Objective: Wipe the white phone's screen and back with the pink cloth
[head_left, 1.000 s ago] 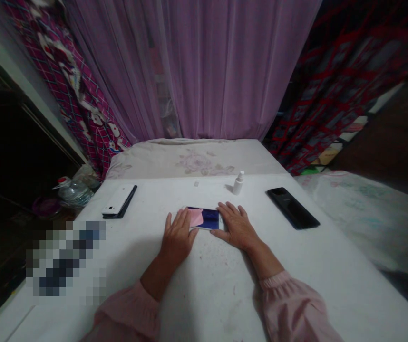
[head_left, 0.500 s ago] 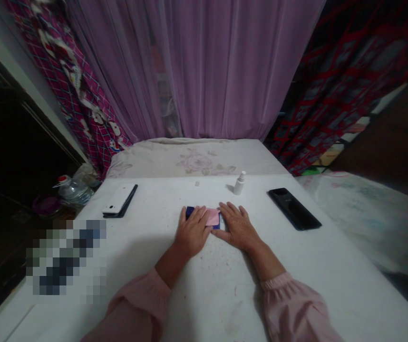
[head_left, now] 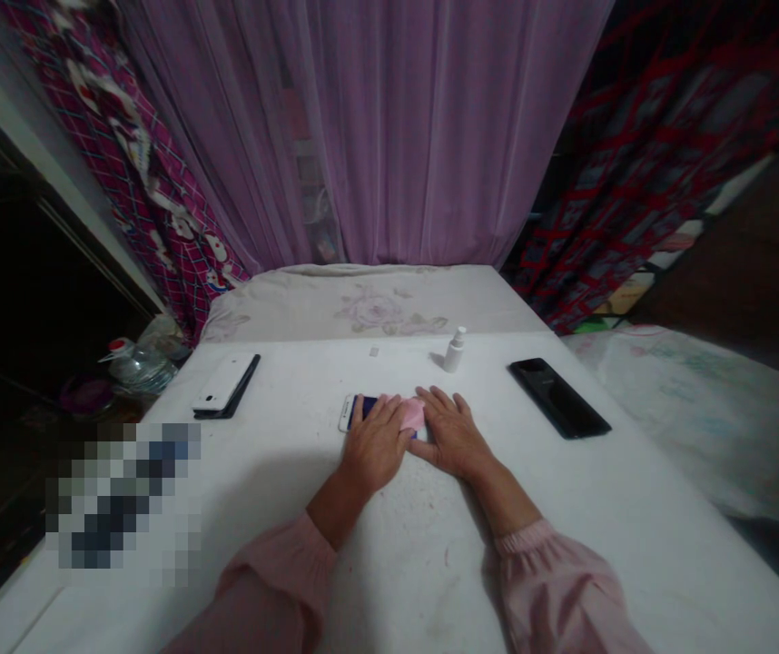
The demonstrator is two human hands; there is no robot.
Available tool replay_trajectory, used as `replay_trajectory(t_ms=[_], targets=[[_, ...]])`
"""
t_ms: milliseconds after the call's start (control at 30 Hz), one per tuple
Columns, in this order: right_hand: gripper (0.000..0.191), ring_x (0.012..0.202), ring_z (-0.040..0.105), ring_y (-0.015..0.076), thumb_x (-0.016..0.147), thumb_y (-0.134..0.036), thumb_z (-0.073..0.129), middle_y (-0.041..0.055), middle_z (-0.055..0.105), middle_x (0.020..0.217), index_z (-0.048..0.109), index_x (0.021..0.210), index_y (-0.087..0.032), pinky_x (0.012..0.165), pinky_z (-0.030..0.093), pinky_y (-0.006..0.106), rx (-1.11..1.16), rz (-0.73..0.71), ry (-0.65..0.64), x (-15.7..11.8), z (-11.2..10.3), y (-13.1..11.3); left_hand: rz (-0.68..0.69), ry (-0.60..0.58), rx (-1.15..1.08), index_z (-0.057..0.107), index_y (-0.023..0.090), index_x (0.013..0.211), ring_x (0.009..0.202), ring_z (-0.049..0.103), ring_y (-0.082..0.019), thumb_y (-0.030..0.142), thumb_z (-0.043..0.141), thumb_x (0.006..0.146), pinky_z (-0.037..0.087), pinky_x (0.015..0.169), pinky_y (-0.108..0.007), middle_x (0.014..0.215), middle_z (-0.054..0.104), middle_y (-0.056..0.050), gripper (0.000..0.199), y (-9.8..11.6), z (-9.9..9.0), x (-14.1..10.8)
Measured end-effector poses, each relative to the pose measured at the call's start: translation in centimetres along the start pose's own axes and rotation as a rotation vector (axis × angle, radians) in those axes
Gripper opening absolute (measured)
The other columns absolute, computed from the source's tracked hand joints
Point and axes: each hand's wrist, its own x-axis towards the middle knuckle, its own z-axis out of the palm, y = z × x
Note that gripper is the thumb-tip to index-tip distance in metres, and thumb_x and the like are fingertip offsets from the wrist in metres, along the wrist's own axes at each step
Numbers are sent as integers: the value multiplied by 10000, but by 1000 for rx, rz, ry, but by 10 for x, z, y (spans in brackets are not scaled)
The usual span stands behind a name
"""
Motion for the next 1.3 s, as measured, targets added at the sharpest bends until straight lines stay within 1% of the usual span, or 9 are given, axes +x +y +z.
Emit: replay_trajectory(t_ms=[133, 300, 467, 633, 767, 900, 1100, 1200, 1300], targets=[[684, 1419, 288, 349, 869, -587, 505, 168, 397, 1509, 471, 1391, -147, 1124, 184, 610, 2, -6, 13, 0, 0, 0, 10, 9, 6, 496, 229, 1376, 1314, 490, -250, 339, 372, 1004, 197, 1164, -582, 1382, 571, -76, 407, 2, -1, 0], [787, 1418, 287, 367, 824, -639, 557, 179, 386, 1512, 430, 1426, -149, 1126, 186, 610, 9, 0, 3, 1, -1, 0, 14, 132, 35, 541, 200, 1332, 1283, 523, -258, 313, 380, 1003, 147, 1174, -584, 1342, 600, -108, 383, -19, -5, -17], [797, 1419, 284, 367, 821, -656, 552, 174, 385, 1514, 424, 1434, -163, 1129, 177, 610, 11, -5, 17, 1, 1, 1, -52, 160, 85, 545, 184, 1331, 1255, 548, -286, 308, 385, 997, 165, 1160, -605, 1330, 606, -132, 390, -35, -8, -26], [818, 1420, 285, 359, 822, -678, 537, 173, 387, 1512, 434, 1424, -133, 1133, 182, 604, 5, 0, 13, 1, 1, 1, -8, 119, 42, 556, 145, 1320, 1275, 526, -300, 327, 378, 996, 244, 1140, -590, 1336, 599, -139, 412, -17, -2, -17], [762, 1423, 284, 347, 852, -664, 495, 163, 392, 1512, 456, 1407, -143, 1130, 194, 603, 8, 4, 13, 1, 0, 0, 48, 65, -22, 518, 191, 1362, 1309, 495, -270, 331, 362, 1001, 231, 1155, -569, 1368, 578, -105, 417, -4, 0, -8], [778, 1419, 291, 354, 840, -657, 526, 166, 392, 1512, 438, 1420, -147, 1130, 194, 607, 0, -2, 15, 0, 0, 0, 53, 84, -29, 525, 209, 1354, 1292, 515, -255, 319, 356, 1004, 167, 1172, -579, 1343, 599, -108, 404, -11, -4, -9], [803, 1417, 289, 362, 825, -669, 541, 168, 392, 1512, 421, 1437, -162, 1128, 191, 609, -7, -7, 11, 1, 1, 1, -60, 153, 62, 560, 198, 1313, 1247, 555, -287, 315, 369, 1003, 154, 1157, -622, 1322, 613, -121, 383, -31, -6, -21], [814, 1417, 288, 361, 824, -672, 542, 170, 391, 1512, 421, 1435, -148, 1131, 187, 606, -7, -5, 11, 1, 1, 1, -90, 137, 87, 576, 163, 1290, 1235, 560, -311, 333, 376, 1001, 202, 1138, -624, 1318, 612, -140, 390, -25, -4, -18], [807, 1419, 284, 357, 827, -674, 534, 171, 389, 1513, 435, 1422, -138, 1131, 188, 605, -1, 2, 2, 1, 1, 0, -63, 84, 57, 565, 157, 1300, 1255, 542, -309, 341, 376, 1001, 248, 1124, -608, 1329, 607, -127, 399, -11, -1, -10]])
